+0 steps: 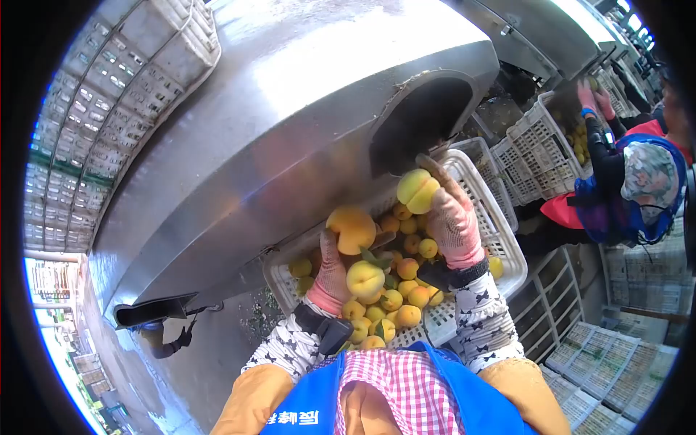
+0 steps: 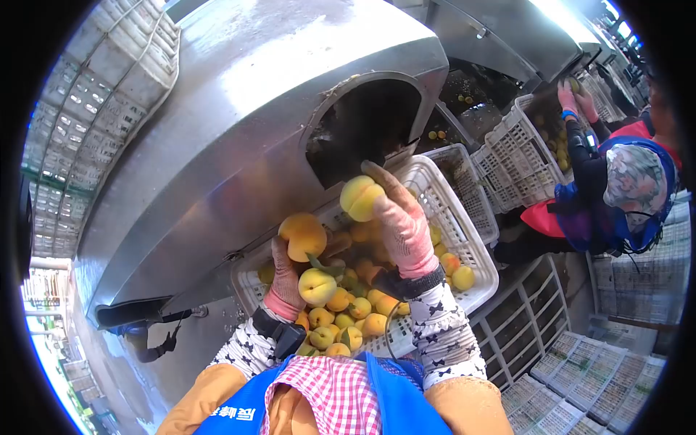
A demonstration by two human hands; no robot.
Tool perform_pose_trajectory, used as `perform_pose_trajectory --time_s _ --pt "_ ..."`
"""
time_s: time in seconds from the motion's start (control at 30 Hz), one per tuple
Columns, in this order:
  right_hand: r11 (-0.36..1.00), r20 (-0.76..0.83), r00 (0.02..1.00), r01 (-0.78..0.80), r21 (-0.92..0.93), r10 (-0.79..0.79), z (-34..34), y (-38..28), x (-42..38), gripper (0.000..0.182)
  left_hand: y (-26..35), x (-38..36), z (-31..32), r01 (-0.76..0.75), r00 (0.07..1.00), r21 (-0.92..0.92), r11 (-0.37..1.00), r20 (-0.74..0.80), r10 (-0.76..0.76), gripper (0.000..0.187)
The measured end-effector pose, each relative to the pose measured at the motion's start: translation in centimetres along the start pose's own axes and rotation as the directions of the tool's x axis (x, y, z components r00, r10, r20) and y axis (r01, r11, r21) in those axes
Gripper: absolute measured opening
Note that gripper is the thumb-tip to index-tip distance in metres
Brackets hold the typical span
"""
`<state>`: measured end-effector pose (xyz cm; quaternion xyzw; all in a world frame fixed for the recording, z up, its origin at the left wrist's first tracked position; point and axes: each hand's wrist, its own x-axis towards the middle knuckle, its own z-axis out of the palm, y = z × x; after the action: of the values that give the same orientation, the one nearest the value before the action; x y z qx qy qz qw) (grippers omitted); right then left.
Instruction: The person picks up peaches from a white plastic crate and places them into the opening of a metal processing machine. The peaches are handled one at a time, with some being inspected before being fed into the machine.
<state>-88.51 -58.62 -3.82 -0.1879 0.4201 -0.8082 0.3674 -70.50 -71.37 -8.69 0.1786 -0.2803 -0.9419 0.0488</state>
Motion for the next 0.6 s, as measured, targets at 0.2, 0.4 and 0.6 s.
perform_pose_trajectory --time_s 0.2,0.4,0.6 --pt "0.753 0.153 0.987 0.137 -0.643 -0.049 0.4 0.4 -3.6 0.08 0.8 -0.1 3.1 -0.167 0.981 0.038 0.985 -0.089 0.17 0.094" --pt "0.82 0.047 0.995 0.095 -0.565 -0.083 0.1 -1.7 -3.1 0.074 1.8 -0.3 4.1 -0.108 0.99 0.046 0.993 0.098 0.104 0.094" --pt "0.415 0.234 0.931 0.337 -0.845 -0.28 0.2 -1.9 -1.2 0.074 1.8 0.7 6.6 -0.165 0.986 0.149 0.975 0.0 0.167 0.089"
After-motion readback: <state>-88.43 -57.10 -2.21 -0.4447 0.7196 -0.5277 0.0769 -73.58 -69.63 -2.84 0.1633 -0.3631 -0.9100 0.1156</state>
